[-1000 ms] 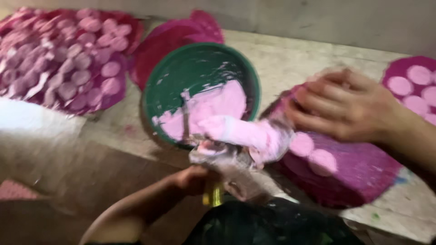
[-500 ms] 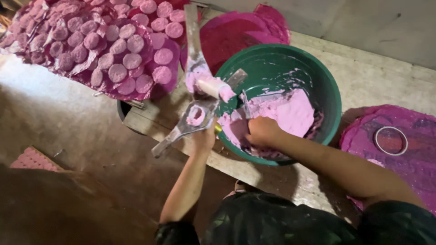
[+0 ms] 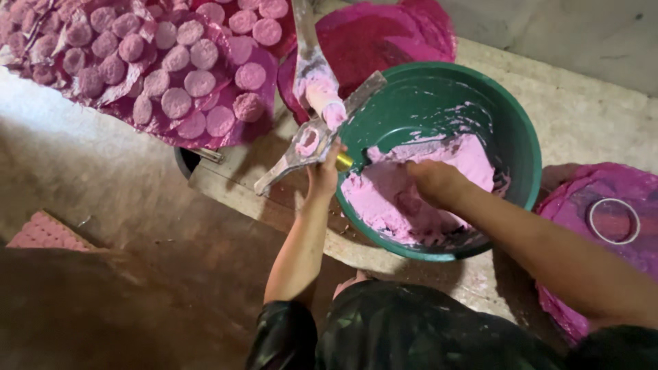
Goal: The person scoops pink paste from a green bowl into a handheld metal mold, presses it with a cylindrical tool, and releases circular pink pads onto a glittery pink tray. The process is repeated continuously, with finished pads accumulating on the tray.
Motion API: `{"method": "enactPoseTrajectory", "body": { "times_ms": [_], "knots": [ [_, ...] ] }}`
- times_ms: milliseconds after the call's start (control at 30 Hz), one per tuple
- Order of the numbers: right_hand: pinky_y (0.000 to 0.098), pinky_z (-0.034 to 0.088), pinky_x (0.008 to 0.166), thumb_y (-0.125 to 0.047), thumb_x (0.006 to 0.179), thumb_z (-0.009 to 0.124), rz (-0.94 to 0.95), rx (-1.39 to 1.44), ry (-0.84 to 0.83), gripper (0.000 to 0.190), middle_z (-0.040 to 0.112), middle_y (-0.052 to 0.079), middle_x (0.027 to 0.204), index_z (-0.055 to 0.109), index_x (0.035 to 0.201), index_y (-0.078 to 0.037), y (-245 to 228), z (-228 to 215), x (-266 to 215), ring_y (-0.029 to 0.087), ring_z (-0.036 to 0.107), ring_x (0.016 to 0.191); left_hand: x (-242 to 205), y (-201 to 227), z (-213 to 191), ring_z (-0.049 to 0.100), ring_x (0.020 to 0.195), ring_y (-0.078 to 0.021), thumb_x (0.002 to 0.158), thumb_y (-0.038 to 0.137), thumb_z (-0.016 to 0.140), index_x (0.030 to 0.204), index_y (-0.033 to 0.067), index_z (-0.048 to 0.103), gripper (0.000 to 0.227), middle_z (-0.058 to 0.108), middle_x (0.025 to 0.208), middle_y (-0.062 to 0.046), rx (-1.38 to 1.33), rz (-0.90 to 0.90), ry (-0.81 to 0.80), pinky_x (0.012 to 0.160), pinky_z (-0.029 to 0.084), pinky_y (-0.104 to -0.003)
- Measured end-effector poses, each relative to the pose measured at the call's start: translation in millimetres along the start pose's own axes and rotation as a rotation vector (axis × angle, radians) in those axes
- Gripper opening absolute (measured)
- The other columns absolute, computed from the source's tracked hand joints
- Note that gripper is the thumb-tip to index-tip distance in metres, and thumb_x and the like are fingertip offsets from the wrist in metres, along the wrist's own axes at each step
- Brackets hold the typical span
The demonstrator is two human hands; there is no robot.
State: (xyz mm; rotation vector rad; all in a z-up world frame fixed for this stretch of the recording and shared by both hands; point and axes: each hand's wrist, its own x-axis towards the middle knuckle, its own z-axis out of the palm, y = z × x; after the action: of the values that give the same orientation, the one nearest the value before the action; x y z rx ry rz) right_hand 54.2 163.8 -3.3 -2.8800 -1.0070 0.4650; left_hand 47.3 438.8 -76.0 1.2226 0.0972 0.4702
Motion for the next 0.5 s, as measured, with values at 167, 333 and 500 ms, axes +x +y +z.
{"method": "enactPoseTrajectory", "body": {
  "times_ms": [167, 333, 500],
  "knots": [
    [0.0497, 0.056, 0.080, -0.029, 0.093, 0.062, 0.089, 0.090, -0.307, 0.063, 0.073, 0.023, 0.098, 0.041, 0.150, -0.011, -42.4, -9.3, -35.5, 0.041, 0.071, 0.092, -11.5, -14.4, -10.4, 0.068, 0.087, -0.0172, 0.099, 0.017, 0.067, 0.110, 0.0026, 0.066, 0.018, 0.069, 0.097, -0.006, 0.072, 0.010, -0.011, 0.076, 0.056, -0.033],
    [0.0476, 0.056, 0.083, -0.004, 0.087, 0.053, -0.223, 0.775, 0.130, 0.053, 0.071, 0.029, 0.118, 0.053, 0.140, -0.005, -81.8, -25.0, -92.4, 0.045, 0.072, 0.104, -10.0, -17.4, -8.7, 0.068, 0.085, -0.0167, 0.096, 0.015, 0.065, 0.111, 0.0028, 0.065, 0.020, 0.070, 0.096, -0.006, 0.076, -0.090, -0.038, 0.072, 0.057, -0.034],
    [0.0488, 0.057, 0.082, 0.000, 0.086, 0.048, 0.131, 0.474, -0.243, 0.072, 0.073, 0.024, 0.102, 0.045, 0.154, -0.025, -87.1, -54.2, -120.6, 0.040, 0.074, 0.091, -11.9, -22.8, -11.1, 0.069, 0.090, -0.0182, 0.096, 0.010, 0.066, 0.114, 0.0010, 0.065, 0.020, 0.069, 0.102, -0.006, 0.090, 0.017, -0.051, 0.077, 0.057, -0.034]
  ]
}}
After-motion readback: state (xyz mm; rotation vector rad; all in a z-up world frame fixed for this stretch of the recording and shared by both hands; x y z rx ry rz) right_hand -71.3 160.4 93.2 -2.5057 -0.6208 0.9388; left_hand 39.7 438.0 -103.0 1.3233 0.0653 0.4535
